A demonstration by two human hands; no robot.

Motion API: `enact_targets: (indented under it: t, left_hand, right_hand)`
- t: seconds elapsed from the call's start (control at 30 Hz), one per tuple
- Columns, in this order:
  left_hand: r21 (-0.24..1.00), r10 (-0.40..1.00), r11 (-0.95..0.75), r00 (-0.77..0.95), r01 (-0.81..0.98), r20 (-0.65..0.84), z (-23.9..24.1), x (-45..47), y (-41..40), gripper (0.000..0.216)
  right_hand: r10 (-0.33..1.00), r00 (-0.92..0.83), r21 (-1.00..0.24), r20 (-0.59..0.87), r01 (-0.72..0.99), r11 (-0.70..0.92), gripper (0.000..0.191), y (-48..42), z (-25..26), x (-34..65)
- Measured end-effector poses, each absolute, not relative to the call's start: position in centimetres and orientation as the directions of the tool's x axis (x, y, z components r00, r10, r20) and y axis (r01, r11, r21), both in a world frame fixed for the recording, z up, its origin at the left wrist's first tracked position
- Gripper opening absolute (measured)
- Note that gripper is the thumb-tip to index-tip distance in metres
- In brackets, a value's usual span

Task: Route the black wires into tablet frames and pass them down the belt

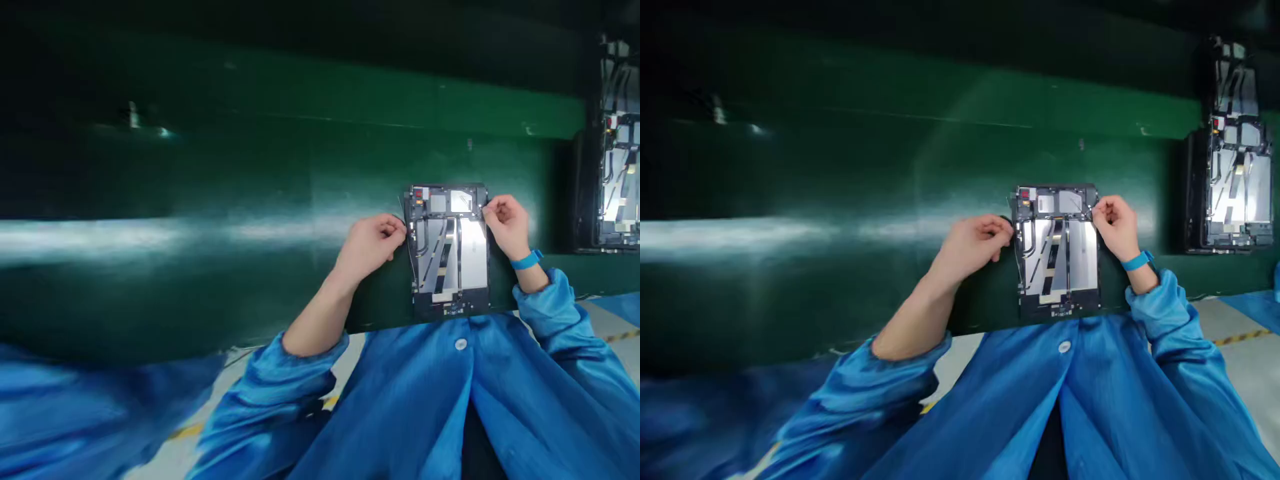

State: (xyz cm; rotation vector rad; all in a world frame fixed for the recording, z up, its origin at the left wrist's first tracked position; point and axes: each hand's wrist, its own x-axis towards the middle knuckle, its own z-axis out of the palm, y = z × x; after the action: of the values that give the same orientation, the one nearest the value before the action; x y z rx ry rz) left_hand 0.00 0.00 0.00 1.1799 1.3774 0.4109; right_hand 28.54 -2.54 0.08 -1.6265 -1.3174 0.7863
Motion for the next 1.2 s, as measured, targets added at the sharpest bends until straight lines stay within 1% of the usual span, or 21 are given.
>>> enact_targets:
  t: [0.13, 0.33, 1.2]
  left_hand:
    - [0.820, 0.818, 0.420, 0.229, 0.389, -0.527, 0.03, -0.01, -0.07, 0.018]
    - [0.832, 0.827, 0.411, 0.231, 0.373, -0.512, -0.06, -0.11, -0.10, 0.017]
    - [0.834, 0.832, 0.406, 0.228, 0.373, -0.506, -0.27, -0.04, -0.14, 0.013]
  right_hand:
    - [0.969, 0.244, -0.906, 0.026, 0.415, -0.080, 0.007, -2.54, 0.05, 28.64]
    - [0.966, 0.255, -0.923, 0.037, 0.380, -0.065, 0.007, -2.62, 0.01, 28.49]
    - [0.968, 0.248, -0.920, 0.041, 0.388, -0.060, 0.007, -2.70, -0.16, 28.55]
